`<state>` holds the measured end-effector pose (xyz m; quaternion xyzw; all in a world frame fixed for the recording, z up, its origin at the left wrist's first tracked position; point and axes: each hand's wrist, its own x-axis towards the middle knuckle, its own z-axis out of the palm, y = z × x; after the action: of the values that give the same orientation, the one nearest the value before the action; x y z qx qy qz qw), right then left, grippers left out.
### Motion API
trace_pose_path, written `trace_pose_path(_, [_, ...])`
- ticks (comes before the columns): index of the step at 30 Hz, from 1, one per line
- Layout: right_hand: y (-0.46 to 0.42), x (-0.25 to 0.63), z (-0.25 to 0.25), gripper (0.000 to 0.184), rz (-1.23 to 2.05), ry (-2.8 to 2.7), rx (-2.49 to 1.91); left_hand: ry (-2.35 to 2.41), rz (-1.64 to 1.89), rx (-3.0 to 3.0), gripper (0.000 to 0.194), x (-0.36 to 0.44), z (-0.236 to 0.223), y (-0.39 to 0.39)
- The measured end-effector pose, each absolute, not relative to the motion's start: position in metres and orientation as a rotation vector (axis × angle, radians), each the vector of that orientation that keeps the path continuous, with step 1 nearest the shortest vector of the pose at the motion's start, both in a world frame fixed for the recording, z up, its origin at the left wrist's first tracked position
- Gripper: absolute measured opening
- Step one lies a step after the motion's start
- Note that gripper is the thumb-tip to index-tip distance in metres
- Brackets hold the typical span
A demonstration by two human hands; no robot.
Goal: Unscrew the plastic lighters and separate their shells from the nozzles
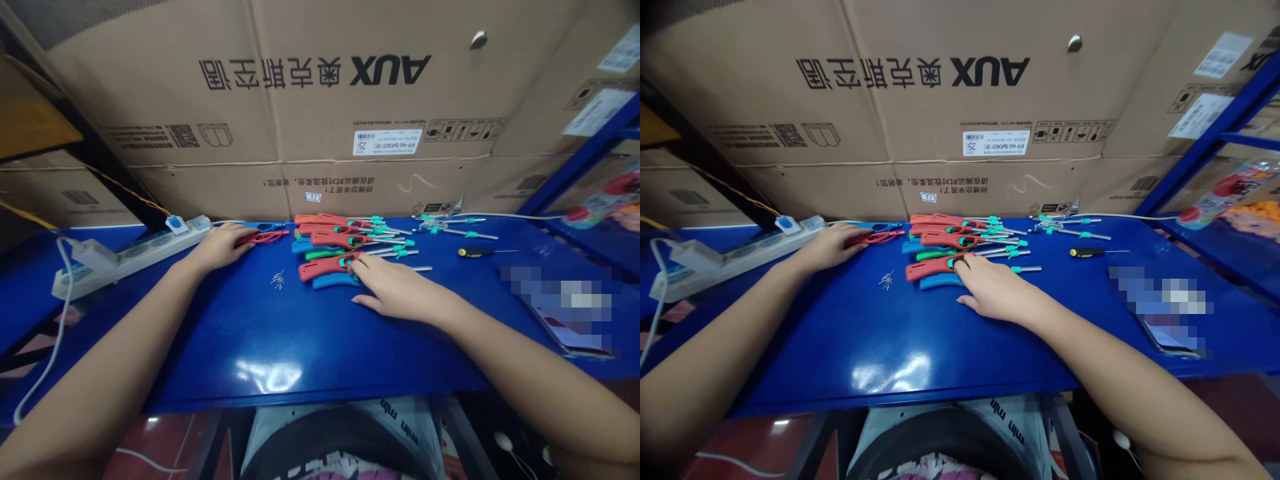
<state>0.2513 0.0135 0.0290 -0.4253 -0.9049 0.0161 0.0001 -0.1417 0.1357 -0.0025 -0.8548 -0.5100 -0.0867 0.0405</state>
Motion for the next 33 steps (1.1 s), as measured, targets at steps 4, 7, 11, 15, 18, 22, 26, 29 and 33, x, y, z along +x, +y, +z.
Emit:
trace_pose_path(4, [0.019,0.254,0.026,0.041,-0.004,-2.791,-1.409,-1.598,-0.164,-2.566,0.057,-0.147,-0.005,0.136])
trace_pose_path(7, [0.025,0.256,0.024,0.036,-0.023,-2.774,-1.402,-1.605,-0.129,-2.488,0.062,-0.142,0.000,0.131])
trace_pose_path(11, [0.030,0.257,0.024,0.031,0.111,-2.798,-1.393,-1.411,-0.393,-2.494,0.053,-0.108,0.020,0.108])
trace_pose_path(15, [0.026,0.258,0.030,0.040,0.455,-2.817,-1.307,-1.044,-0.645,-2.805,0.031,-0.048,0.032,0.059])
trace_pose_path(18, [0.017,0.254,0.035,0.042,0.498,-2.863,-1.259,-0.995,-0.623,-3.015,0.033,-0.008,0.024,0.015])
trace_pose_path(22, [0.003,0.243,0.038,0.042,0.479,-2.889,-1.274,-1.128,-0.605,-3.167,0.040,0.017,0.007,-0.020])
trace_pose_path(26, [-0.008,0.230,0.037,0.041,0.361,-2.845,-1.347,-1.205,-0.568,-3.156,0.035,0.018,-0.003,-0.022])
trace_pose_path(29, [-0.013,0.224,0.033,0.039,0.294,-2.837,-1.356,-1.197,-0.565,-3.111,0.031,0.017,-0.005,-0.020])
trace_pose_path(33, [-0.014,0.221,0.030,0.039,0.287,-2.840,-1.316,-1.196,-0.509,-3.065,0.026,0.016,-0.005,-0.021])
